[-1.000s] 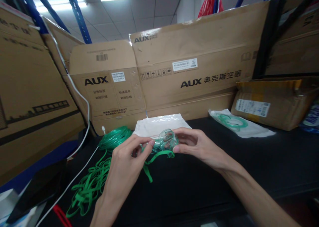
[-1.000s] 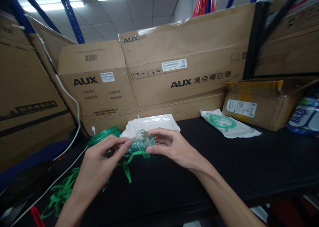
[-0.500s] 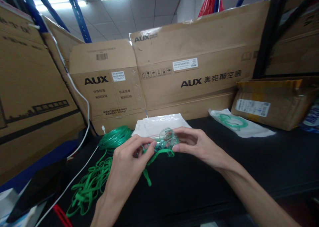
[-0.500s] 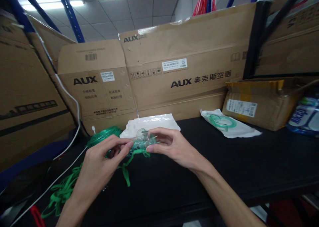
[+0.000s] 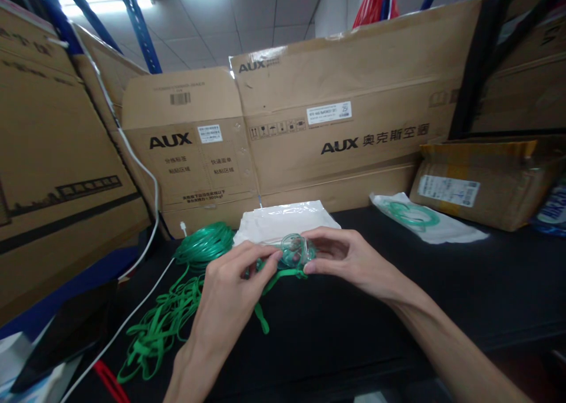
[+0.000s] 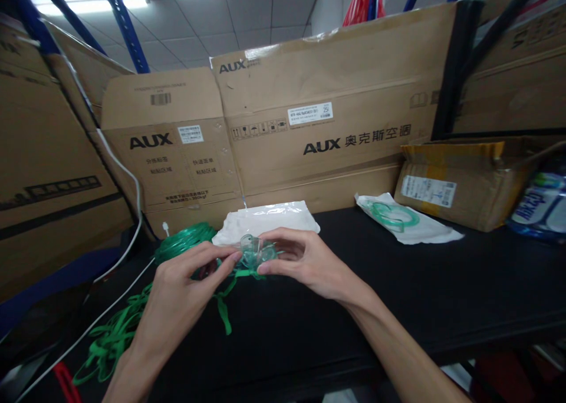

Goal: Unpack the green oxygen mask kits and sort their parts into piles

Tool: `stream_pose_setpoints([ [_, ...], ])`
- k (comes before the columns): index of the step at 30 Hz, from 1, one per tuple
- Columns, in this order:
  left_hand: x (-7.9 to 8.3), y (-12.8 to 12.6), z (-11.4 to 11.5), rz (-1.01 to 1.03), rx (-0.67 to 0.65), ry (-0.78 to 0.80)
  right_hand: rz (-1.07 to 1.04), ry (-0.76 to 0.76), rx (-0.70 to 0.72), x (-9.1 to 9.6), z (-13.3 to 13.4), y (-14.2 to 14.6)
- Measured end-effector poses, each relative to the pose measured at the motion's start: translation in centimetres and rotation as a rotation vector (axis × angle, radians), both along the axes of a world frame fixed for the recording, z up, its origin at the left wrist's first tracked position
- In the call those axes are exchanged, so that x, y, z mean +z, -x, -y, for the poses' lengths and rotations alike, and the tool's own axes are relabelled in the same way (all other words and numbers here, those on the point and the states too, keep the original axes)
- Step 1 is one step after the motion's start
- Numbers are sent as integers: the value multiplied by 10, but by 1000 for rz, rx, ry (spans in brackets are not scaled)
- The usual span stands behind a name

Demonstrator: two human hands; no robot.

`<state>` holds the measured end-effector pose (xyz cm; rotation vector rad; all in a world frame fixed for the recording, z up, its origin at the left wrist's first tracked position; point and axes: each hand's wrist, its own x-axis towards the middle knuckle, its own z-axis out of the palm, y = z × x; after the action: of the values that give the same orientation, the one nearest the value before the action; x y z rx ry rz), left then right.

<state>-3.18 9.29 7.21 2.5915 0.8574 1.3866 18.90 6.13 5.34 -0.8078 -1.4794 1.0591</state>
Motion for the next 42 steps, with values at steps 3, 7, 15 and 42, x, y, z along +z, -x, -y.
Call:
stream_pose_setpoints([
  [3, -1, 0, -1, 20, -28, 32, -2, -60, -18, -1, -1, 0],
  [7, -4, 0, -4, 28, -24, 69, -1, -120, -21, -2, -3, 1],
  [15, -6, 4, -9, -23, -21, 25, 117, -182, 60, 8, 4, -1],
  [42, -3, -5, 4, -105, -165, 230, 317, -343, -129, 2, 1, 6],
])
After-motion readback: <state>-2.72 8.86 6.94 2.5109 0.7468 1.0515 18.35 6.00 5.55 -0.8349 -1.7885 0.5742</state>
